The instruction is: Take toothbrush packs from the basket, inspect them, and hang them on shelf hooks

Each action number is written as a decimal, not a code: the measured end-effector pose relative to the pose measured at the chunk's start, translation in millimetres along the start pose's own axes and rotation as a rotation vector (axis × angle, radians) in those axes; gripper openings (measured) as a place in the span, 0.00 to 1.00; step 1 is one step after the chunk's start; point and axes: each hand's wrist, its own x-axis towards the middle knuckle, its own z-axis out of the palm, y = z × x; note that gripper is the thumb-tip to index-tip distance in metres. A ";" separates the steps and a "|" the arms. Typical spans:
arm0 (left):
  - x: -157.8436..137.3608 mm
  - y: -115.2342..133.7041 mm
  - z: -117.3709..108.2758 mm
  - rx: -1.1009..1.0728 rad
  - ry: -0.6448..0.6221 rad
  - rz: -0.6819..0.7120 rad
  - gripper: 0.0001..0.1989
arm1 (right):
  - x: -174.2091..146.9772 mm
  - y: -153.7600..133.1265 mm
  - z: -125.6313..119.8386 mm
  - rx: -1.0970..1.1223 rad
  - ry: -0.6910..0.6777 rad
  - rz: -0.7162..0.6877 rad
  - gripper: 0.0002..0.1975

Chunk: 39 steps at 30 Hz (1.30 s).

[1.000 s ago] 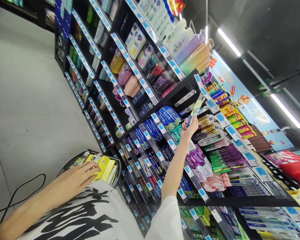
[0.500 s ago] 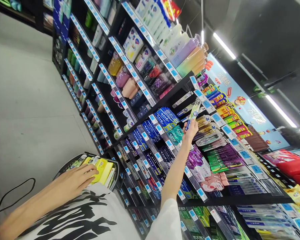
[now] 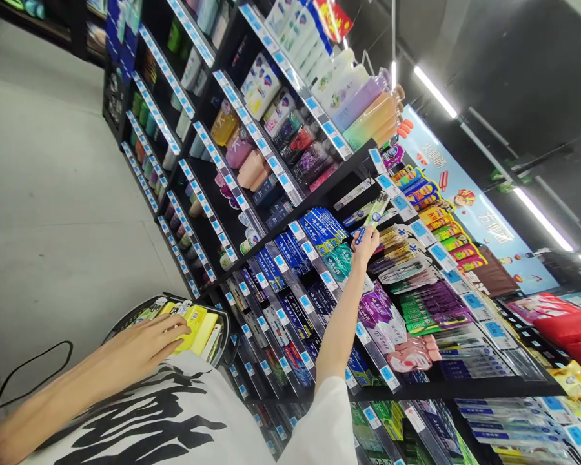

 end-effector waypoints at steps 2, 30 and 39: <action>1.0 1.4 -4.9 0.024 -0.058 -0.006 0.18 | 0.3 2.2 0.6 0.002 0.004 0.000 0.15; -3.7 -4.1 -0.9 0.029 0.014 -0.026 0.17 | -1.5 16.0 15.9 -0.024 0.056 0.066 0.10; -2.7 -7.3 -4.1 0.028 -0.046 -0.051 0.16 | 33.2 35.9 26.4 -0.065 0.099 0.218 0.11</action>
